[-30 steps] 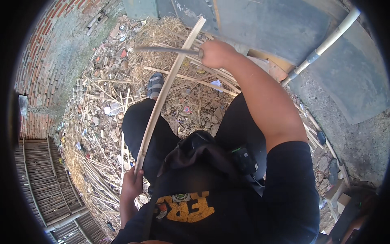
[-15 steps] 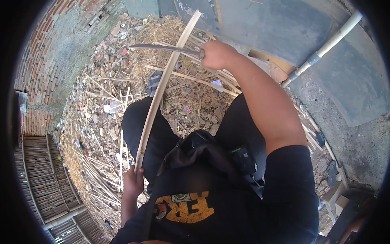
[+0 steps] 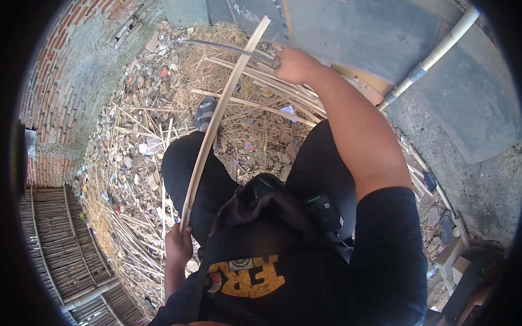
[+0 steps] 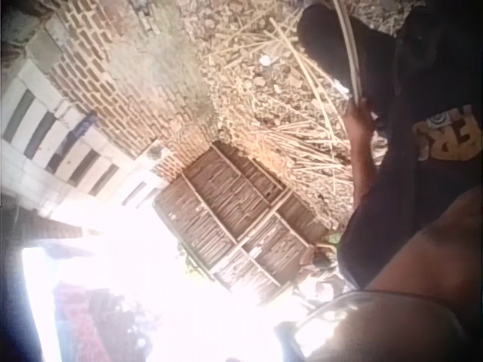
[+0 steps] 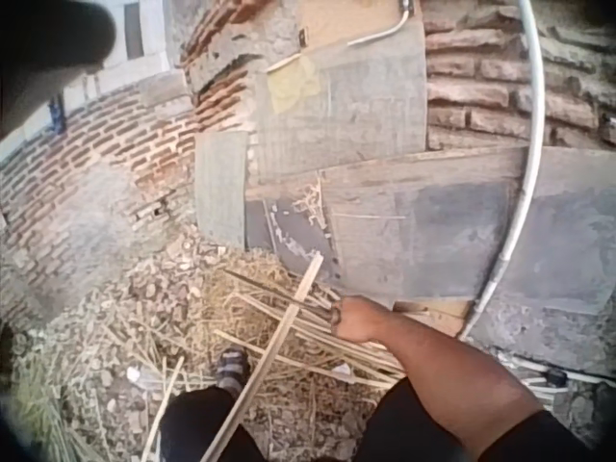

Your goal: The person shaves thin strips of bamboo using a large curved blade while sitting on the ground.

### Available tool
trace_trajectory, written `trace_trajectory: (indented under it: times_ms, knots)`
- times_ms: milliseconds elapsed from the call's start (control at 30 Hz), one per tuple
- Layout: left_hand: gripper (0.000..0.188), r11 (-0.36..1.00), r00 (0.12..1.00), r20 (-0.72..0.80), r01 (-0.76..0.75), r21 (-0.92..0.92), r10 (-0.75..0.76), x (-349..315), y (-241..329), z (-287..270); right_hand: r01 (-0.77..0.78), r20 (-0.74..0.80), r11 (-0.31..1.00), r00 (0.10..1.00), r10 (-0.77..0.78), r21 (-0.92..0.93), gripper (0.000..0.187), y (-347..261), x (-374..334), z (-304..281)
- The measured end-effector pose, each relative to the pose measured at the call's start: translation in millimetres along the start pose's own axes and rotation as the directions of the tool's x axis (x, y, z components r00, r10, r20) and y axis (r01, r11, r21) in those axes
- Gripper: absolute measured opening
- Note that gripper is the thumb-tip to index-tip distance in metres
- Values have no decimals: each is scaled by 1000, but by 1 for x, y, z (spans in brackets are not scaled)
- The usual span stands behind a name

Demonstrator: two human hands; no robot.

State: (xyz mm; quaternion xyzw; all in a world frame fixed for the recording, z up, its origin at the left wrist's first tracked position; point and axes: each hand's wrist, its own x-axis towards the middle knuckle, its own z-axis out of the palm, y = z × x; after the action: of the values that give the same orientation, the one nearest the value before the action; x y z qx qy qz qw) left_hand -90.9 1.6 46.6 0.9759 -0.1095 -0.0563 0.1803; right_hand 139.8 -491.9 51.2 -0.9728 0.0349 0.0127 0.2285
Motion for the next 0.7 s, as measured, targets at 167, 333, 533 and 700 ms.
trace_trajectory:
  times_ms: [167, 333, 533, 700]
  knots:
    - [26, 988, 991, 103, 101, -114, -90, 1, -1, -2, 204, 101, 979, 974, -202, -8, 32, -35, -23, 8]
    - [29, 979, 990, 132, 78, -188, -54, 5, 0, -1, 320, 311, 939, 912, -268, -128, 22, -72, -38, -7]
    - [30, 986, 997, 52, 66, -151, -58, 5, 5, 4, 234, 211, 970, 947, -241, 59, 13, -56, -16, 10]
    - [29, 977, 989, 88, 135, -165, -122, 1, 2, 5, 297, 94, 954, 952, -292, -47, 12, -68, -37, 7]
